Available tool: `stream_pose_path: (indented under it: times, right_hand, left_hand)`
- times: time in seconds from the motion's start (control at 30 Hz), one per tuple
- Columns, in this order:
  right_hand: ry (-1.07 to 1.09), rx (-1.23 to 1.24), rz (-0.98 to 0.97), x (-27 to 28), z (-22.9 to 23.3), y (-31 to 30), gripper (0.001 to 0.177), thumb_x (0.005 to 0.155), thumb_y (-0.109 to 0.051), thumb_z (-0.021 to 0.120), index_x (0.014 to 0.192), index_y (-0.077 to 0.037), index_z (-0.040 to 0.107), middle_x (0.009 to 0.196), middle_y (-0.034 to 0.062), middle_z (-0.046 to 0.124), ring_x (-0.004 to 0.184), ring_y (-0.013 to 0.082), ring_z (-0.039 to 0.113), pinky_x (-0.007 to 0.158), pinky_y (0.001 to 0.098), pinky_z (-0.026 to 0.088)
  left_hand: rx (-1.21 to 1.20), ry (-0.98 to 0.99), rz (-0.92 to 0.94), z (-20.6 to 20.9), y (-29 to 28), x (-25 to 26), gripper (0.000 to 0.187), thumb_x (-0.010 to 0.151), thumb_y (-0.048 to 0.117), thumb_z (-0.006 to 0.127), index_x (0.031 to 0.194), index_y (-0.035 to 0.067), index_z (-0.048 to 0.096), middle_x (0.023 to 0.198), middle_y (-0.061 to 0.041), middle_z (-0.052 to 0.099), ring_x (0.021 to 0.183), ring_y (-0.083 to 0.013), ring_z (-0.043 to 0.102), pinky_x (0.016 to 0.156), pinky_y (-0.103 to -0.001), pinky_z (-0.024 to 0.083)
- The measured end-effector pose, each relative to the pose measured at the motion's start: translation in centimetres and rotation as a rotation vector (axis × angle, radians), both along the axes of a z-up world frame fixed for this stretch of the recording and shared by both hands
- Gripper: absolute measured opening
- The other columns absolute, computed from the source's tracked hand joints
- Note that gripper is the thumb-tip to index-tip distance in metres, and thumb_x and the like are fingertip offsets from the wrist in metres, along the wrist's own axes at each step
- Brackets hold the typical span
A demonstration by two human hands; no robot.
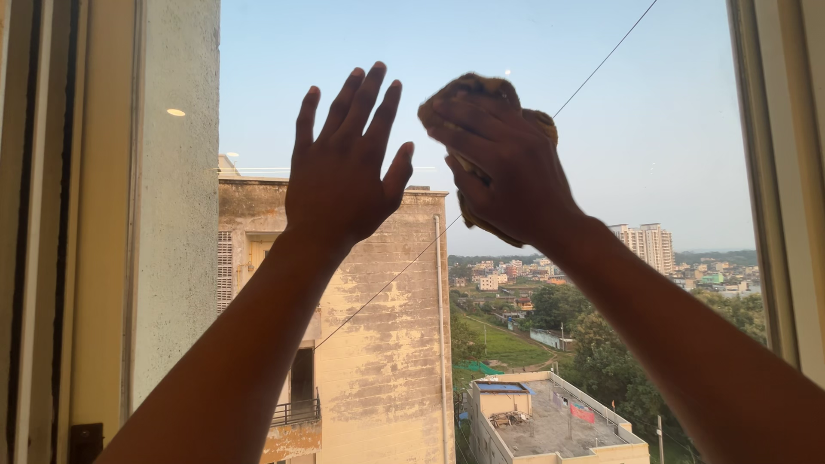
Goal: The person wipes the upper section of a window pane using a cloth held in the right hand while the left hand supports the glass. The person repeatedly wipes the same area of the window throughout the clip.
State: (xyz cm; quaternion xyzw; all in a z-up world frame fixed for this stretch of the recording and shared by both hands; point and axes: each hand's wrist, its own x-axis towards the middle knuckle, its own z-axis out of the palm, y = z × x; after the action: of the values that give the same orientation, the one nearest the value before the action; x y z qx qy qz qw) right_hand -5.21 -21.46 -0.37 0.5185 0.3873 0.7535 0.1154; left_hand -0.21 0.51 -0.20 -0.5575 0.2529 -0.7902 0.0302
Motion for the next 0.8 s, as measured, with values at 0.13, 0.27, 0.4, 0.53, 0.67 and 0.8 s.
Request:
stream_pose_path:
  times: [0.13,0.27,0.4,0.53,0.67,0.8]
  right_hand:
    - [0.052,-0.099,-0.03,-0.6,0.1,-3.3,0.038,0.095,-0.008,0.075,0.133,-0.014,0.071,0.139,0.0063,0.069,0.134,0.0249,0.063,0.11,0.0446,0.053]
    - [0.059,-0.025,-0.066,-0.6,0.0,-7.1,0.037,0.094,-0.007,0.074,0.13,-0.014,0.071,0.139,0.0091,0.069,0.133,0.0265,0.064,0.112,0.0462,0.052]
    - [0.044,0.13,0.04,0.1,0.1,-10.2,0.039,0.095,-0.001,0.07,0.132,-0.011,0.069,0.141,0.0112,0.069,0.134,0.03,0.064,0.113,0.0449,0.054]
    - [0.04,0.243,0.276,1.5,1.0,-10.7,0.034,0.105,-0.003,0.067,0.138,-0.008,0.063,0.143,0.0115,0.067,0.132,0.0266,0.069,0.113,0.0411,0.059]
    - [0.007,0.394,0.25,2.5,1.1,-8.4,0.039,0.102,-0.009,0.074,0.14,-0.009,0.064,0.136,0.0121,0.067,0.118,0.0263,0.071,0.104,0.0411,0.058]
    - [-0.018,0.449,0.183,2.4,1.0,-4.7,0.045,0.09,-0.01,0.079,0.133,-0.01,0.067,0.126,0.0114,0.071,0.117,0.0311,0.067,0.096,0.0432,0.052]
  left_hand:
    - [-0.003,0.016,0.019,0.0,0.1,-0.1,0.06,0.109,0.043,0.046,0.158,0.008,0.045,0.167,-0.013,0.038,0.155,-0.0269,0.034,0.127,-0.057,0.018]
    - [-0.002,0.027,0.032,0.0,0.2,-0.1,0.06,0.108,0.043,0.046,0.158,0.008,0.045,0.167,-0.013,0.038,0.155,-0.027,0.034,0.127,-0.057,0.018]
    - [0.001,0.016,0.027,-0.2,0.2,-0.3,0.059,0.109,0.041,0.046,0.158,0.008,0.046,0.167,-0.013,0.039,0.155,-0.0277,0.035,0.127,-0.057,0.018]
    - [-0.005,0.024,0.017,0.1,0.1,-0.2,0.058,0.109,0.041,0.047,0.157,0.008,0.047,0.165,-0.014,0.041,0.154,-0.0283,0.036,0.127,-0.057,0.019]
    - [-0.014,0.042,0.017,0.2,0.1,-0.2,0.06,0.105,0.042,0.048,0.154,0.007,0.048,0.164,-0.015,0.042,0.153,-0.0282,0.037,0.125,-0.057,0.02]
    - [-0.022,0.043,-0.009,0.1,0.1,-0.2,0.058,0.108,0.043,0.046,0.155,0.008,0.048,0.164,-0.014,0.043,0.154,-0.0275,0.038,0.127,-0.057,0.02]
